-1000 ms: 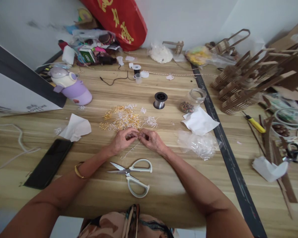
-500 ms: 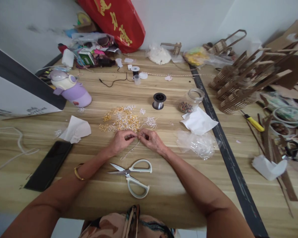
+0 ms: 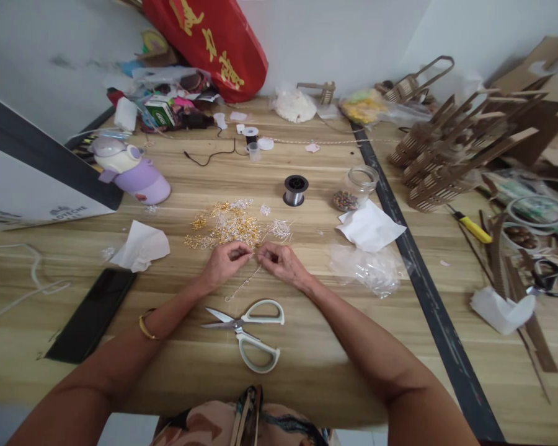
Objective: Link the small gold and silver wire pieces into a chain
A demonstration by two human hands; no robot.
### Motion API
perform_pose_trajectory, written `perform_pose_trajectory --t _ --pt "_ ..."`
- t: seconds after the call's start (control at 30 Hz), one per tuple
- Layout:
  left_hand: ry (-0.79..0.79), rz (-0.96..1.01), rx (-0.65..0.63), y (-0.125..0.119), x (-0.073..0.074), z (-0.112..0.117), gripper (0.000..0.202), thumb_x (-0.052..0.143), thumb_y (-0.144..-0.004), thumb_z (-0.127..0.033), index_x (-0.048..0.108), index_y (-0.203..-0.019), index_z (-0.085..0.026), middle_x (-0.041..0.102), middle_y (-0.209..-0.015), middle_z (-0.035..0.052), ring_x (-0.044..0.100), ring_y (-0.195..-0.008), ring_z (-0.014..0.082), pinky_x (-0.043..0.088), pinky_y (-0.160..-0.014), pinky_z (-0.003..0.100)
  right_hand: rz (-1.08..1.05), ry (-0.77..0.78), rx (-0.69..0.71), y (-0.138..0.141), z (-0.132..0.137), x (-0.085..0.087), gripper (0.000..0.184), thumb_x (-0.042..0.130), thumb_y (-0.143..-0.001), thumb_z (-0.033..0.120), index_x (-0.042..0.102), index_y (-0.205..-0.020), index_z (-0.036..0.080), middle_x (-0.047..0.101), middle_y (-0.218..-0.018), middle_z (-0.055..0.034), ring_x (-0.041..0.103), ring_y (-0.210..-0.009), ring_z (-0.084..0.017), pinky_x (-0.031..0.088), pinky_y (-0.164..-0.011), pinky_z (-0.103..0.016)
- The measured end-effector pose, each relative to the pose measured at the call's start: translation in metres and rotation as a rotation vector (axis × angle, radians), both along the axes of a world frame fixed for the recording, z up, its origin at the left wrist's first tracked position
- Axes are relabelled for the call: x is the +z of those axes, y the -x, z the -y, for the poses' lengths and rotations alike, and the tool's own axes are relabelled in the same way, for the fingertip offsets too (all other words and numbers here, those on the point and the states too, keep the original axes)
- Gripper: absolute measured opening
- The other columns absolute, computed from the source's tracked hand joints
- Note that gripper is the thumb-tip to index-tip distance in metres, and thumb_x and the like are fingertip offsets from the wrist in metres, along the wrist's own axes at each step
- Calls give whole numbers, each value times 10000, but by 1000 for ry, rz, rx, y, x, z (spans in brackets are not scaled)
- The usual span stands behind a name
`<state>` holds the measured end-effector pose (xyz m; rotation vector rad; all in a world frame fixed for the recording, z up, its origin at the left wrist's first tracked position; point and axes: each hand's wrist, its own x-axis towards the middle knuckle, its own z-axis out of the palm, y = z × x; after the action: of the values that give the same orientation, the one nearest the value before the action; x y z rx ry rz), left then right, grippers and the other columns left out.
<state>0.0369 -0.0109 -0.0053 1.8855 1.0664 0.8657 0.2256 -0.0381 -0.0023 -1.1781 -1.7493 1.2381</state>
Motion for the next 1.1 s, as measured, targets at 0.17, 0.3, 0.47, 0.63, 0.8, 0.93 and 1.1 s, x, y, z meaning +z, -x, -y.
perform_pose_trajectory --t 0.17,0.3,0.47,0.63,0.8,0.93,1.1 --pt "184 146 -12 0 -2 -2 106 639 -730 -226 648 -768 -128 670 -709 36 604 -636 117 480 -606 212 10 -32 5 -1 0 1 154 522 -838 281 565 -774 148 486 -591 34 388 -537 -82 281 -500 -205" --pt "224 196 -13 -1 -2 -4 110 661 -706 -229 642 -743 -126 666 -687 29 600 -626 114 476 -602 211 2 -41 19 -1 0 2 147 525 -827 269 562 -749 149 473 -586 35 377 -533 -82 270 -500 -208" --pt "228 202 -19 -1 -1 -4 105 673 -697 -221 633 -730 -129 659 -677 22 592 -612 110 474 -591 211 -3 -20 26 -2 1 4 152 529 -821 276 557 -739 151 459 -574 38 363 -528 -81 261 -496 -207" --pt "220 193 -23 0 -2 -4 122 684 -702 -235 633 -736 -130 660 -693 29 596 -624 115 472 -597 216 -4 -20 37 -2 1 3 170 535 -821 289 551 -726 149 457 -573 37 358 -524 -79 258 -488 -204" --pt "202 202 -18 0 -1 -4 121 682 -708 -236 630 -734 -130 651 -683 27 588 -617 114 464 -591 216 11 -38 43 -3 1 2 135 544 -804 250 561 -719 147 474 -574 37 376 -524 -79 263 -492 -203" --pt "176 206 -8 0 -1 -4 108 674 -713 -223 634 -736 -126 654 -681 28 589 -615 110 465 -587 209 18 -43 43 -3 0 1 137 540 -804 246 559 -711 148 473 -568 40 375 -522 -77 267 -497 -200" --pt "126 158 -2 -1 0 -2 81 664 -726 -205 631 -734 -131 656 -680 27 591 -608 110 469 -578 207 22 -34 43 -2 1 3 133 536 -801 248 562 -715 149 474 -567 36 373 -517 -79 262 -489 -198"
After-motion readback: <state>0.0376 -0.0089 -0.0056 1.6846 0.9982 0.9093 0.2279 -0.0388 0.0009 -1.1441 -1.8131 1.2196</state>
